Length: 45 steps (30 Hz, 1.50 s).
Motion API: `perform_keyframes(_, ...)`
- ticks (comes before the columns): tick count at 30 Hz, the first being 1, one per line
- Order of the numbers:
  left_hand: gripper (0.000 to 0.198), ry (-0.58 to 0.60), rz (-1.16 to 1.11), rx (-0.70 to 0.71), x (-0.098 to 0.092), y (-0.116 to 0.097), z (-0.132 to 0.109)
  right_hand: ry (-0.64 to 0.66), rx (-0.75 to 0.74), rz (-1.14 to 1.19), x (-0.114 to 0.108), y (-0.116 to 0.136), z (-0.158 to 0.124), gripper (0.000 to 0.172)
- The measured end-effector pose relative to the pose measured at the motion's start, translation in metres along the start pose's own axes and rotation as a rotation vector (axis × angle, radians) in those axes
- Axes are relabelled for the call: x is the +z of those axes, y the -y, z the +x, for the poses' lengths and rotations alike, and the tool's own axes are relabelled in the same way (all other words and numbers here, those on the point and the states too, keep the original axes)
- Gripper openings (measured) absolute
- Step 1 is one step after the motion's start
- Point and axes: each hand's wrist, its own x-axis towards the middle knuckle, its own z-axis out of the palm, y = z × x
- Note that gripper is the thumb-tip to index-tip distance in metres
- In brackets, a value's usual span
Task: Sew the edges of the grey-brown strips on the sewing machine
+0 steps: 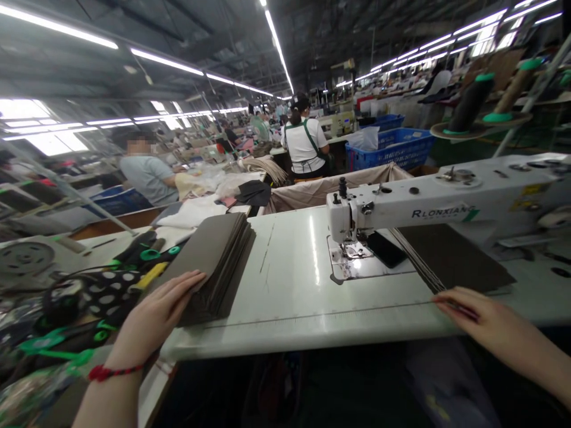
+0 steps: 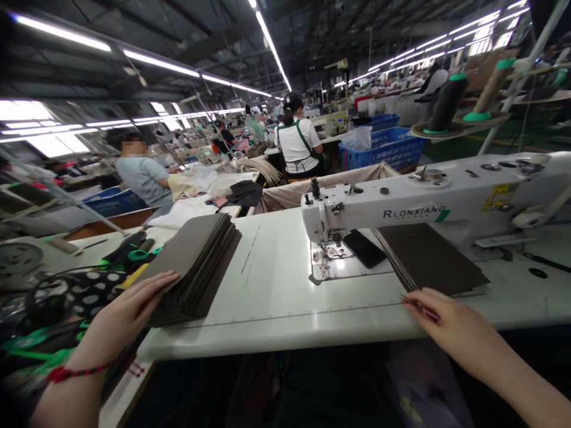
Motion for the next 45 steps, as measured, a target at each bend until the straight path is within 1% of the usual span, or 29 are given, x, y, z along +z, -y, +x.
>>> perform_keyframes(2,0.045,-0.036,-0.035,0.015,-0.005,-0.012,0.001,0.001,-0.006,-0.084,-0.006,-0.016,0.011,0.044)
perform_keyframes(5,0.049,-0.147,-0.069,0.005,-0.013,-0.044,0.006,-0.023,0.001,-0.298,-0.002,-0.038,0.02,0.063)
perform_keyframes(6,0.049,-0.178,-0.096,0.013,-0.013,-0.056,0.008,-0.017,-0.003,-0.353,0.001,-0.043,0.021,0.065)
perform_keyframes(7,0.05,-0.194,-0.131,0.033,-0.01,-0.07,0.01,-0.014,-0.009,-0.39,0.003,-0.047,0.021,0.062)
perform_keyframes(9,0.052,-0.182,-0.2,0.115,0.002,-0.096,0.012,-0.009,-0.036,-0.42,0.004,-0.053,0.019,0.054)
perform_keyframes(11,0.053,-0.125,-0.255,0.207,0.022,-0.122,0.016,-0.026,-0.087,-0.418,-0.001,-0.055,0.016,0.047)
perform_keyframes(14,0.05,-0.023,-0.366,0.3,0.052,-0.161,0.026,-0.128,-0.179,-0.393,-0.014,-0.046,0.006,0.042)
perform_keyframes(16,0.045,0.027,-0.482,0.314,0.065,-0.188,0.036,-0.203,-0.269,-0.332,-0.021,-0.024,-0.005,0.041)
perform_keyframes(17,0.043,0.042,-0.547,0.31,0.069,-0.203,0.042,-0.206,-0.336,-0.274,-0.021,-0.007,-0.011,0.04)
perform_keyframes(18,0.042,0.052,-0.609,0.303,0.071,-0.219,0.049,-0.168,-0.409,-0.195,-0.02,0.013,-0.017,0.041)
perform_keyframes(19,0.041,0.065,-0.66,0.301,0.073,-0.235,0.056,-0.11,-0.477,-0.107,-0.016,0.037,-0.022,0.041)
perform_keyframes(20,0.042,0.081,-0.693,0.311,0.075,-0.251,0.062,-0.012,-0.527,-0.029,-0.01,0.061,-0.027,0.039)
perform_keyframes(21,0.043,0.104,-0.702,0.341,0.078,-0.267,0.068,0.096,-0.563,0.046,-0.003,0.085,-0.031,0.035)
perform_keyframes(22,0.046,0.138,-0.687,0.394,0.081,-0.282,0.072,0.205,-0.563,0.091,0.005,0.108,-0.033,0.031)
perform_keyframes(24,0.055,0.22,-0.612,0.514,0.092,-0.306,0.077,0.376,-0.567,0.198,0.019,0.141,-0.033,0.021)
perform_keyframes(25,0.061,0.253,-0.564,0.549,0.097,-0.313,0.077,0.467,-0.585,0.289,0.024,0.151,-0.03,0.017)
perform_keyframes(27,0.066,0.288,-0.485,0.545,0.107,-0.316,0.071,0.604,-0.579,0.472,0.031,0.156,-0.02,0.017)
perform_keyframes(28,0.066,0.293,-0.458,0.518,0.11,-0.312,0.065,0.626,-0.555,0.547,0.034,0.153,-0.012,0.02)
perform_keyframes(29,0.063,0.29,-0.436,0.482,0.111,-0.305,0.059,0.606,-0.513,0.586,0.038,0.148,-0.002,0.023)
perform_keyframes(30,0.059,0.284,-0.42,0.443,0.111,-0.297,0.053,0.547,-0.462,0.584,0.042,0.141,0.01,0.025)
perform_keyframes(32,0.05,0.263,-0.392,0.359,0.109,-0.278,0.041,0.361,-0.371,0.464,0.056,0.128,0.04,0.027)
perform_keyframes(33,0.046,0.251,-0.38,0.319,0.108,-0.27,0.036,0.267,-0.338,0.36,0.064,0.123,0.056,0.031)
perform_keyframes(34,0.042,0.242,-0.369,0.287,0.107,-0.262,0.033,0.212,-0.33,0.241,0.073,0.119,0.072,0.038)
perform_keyframes(36,0.038,0.239,-0.356,0.252,0.106,-0.25,0.03,0.179,-0.34,0.009,0.088,0.115,0.099,0.052)
perform_keyframes(38,0.039,0.241,-0.344,0.224,0.108,-0.242,0.033,0.198,-0.364,-0.109,0.095,0.113,0.117,0.058)
perform_keyframes(41,0.044,0.255,-0.321,0.183,0.112,-0.234,0.046,0.219,-0.378,-0.123,0.096,0.104,0.123,0.057)
perform_keyframes(45,0.047,0.277,-0.325,0.161,0.119,-0.235,0.073,0.19,-0.363,-0.1,0.093,0.087,0.112,0.056)
